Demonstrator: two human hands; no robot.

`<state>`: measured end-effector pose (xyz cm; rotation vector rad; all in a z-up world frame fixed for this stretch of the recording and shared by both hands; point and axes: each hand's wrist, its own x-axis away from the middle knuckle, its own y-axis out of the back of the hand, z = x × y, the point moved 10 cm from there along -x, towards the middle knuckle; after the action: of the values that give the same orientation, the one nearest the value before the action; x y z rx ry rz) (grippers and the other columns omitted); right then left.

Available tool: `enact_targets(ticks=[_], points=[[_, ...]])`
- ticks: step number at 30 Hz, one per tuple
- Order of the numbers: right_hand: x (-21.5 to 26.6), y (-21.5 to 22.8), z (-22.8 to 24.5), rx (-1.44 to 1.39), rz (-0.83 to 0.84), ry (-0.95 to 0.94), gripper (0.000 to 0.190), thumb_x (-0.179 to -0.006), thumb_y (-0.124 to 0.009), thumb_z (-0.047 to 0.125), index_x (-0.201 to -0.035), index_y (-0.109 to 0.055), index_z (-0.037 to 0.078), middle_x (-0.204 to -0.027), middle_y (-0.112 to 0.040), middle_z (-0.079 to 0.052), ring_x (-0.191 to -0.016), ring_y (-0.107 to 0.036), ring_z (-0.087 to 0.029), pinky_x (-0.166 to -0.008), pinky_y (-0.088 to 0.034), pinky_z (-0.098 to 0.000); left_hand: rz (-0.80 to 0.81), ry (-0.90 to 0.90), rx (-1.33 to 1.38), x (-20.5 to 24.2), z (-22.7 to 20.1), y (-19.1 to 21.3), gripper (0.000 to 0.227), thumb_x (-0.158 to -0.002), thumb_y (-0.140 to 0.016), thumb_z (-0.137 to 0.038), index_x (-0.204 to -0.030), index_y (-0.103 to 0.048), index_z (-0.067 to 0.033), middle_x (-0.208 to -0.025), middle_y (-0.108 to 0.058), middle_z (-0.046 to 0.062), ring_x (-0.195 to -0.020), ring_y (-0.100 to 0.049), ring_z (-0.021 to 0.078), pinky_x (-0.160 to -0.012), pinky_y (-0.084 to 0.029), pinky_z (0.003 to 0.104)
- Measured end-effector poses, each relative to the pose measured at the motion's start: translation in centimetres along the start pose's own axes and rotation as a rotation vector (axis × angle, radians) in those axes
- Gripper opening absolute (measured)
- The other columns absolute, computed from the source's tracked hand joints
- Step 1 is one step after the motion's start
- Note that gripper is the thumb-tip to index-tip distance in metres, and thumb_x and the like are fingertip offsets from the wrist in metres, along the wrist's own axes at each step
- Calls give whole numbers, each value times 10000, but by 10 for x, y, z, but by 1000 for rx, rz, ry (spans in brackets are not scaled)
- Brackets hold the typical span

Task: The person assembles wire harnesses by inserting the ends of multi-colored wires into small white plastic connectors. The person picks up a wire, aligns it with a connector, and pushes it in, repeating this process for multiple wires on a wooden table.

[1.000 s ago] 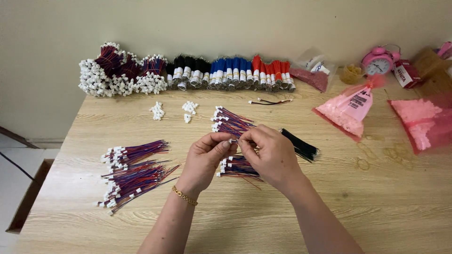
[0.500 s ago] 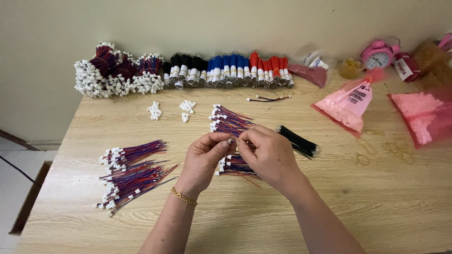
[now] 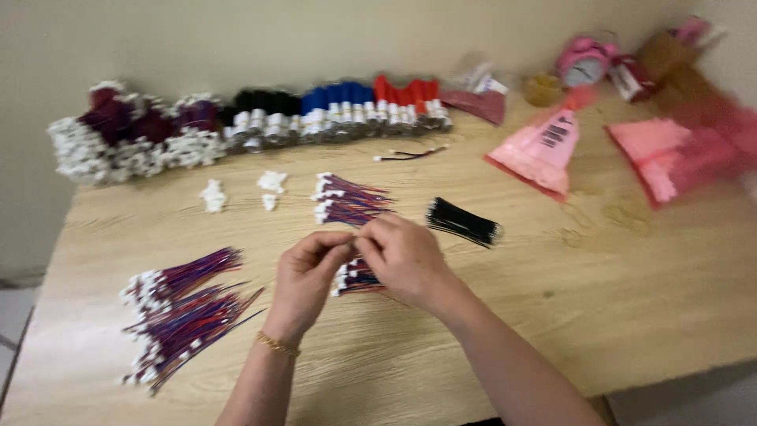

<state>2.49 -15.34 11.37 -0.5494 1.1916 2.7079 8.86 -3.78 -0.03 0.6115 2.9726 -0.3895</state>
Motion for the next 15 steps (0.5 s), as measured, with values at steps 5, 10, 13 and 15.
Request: enact_targets(ticks=[5, 10, 13, 15], points=[[14, -1, -98, 101, -10, -156, 166, -911, -565, 242, -905, -693, 137, -896, -664, -150, -936, -621, -401, -804, -505, -474, -22, 132, -340, 9, 5, 3, 141, -894, -644, -26, -1009, -727, -24, -880, -734, 128, -732, -649, 158, -726, -566, 324], [35, 27, -194, 589, 6, -436, 211, -822, -699, 325, -1001, -733, 218, -1015, -674, -50, -991, -644, -329, -843, -532, -445, -10, 171, -806, 3, 36, 23, 155, -852, -709, -174, -982, -770, -230, -864, -740, 4, -848, -717, 174, -760, -557, 331], [48, 23, -227, 563, 39, -510, 277, -828, -710, 321, -1063, -721, 175, -1045, -648, -75, -1053, -615, -333, -884, -492, -448, 105, 60, -898, -3, 42, 11, 157, -812, -707, -130, -924, -774, -217, -809, -746, 13, -866, -702, 225, -774, -549, 350], [49, 20, -230, 651, -88, -338, 137, -789, -730, 297, -897, -732, 213, -873, -631, -48, -921, -636, -306, -808, -517, -412, 245, -11, -925, -3, 33, -4, 167, -784, -688, -100, -916, -760, -173, -818, -745, 61, -875, -688, 295, -777, -550, 398]])
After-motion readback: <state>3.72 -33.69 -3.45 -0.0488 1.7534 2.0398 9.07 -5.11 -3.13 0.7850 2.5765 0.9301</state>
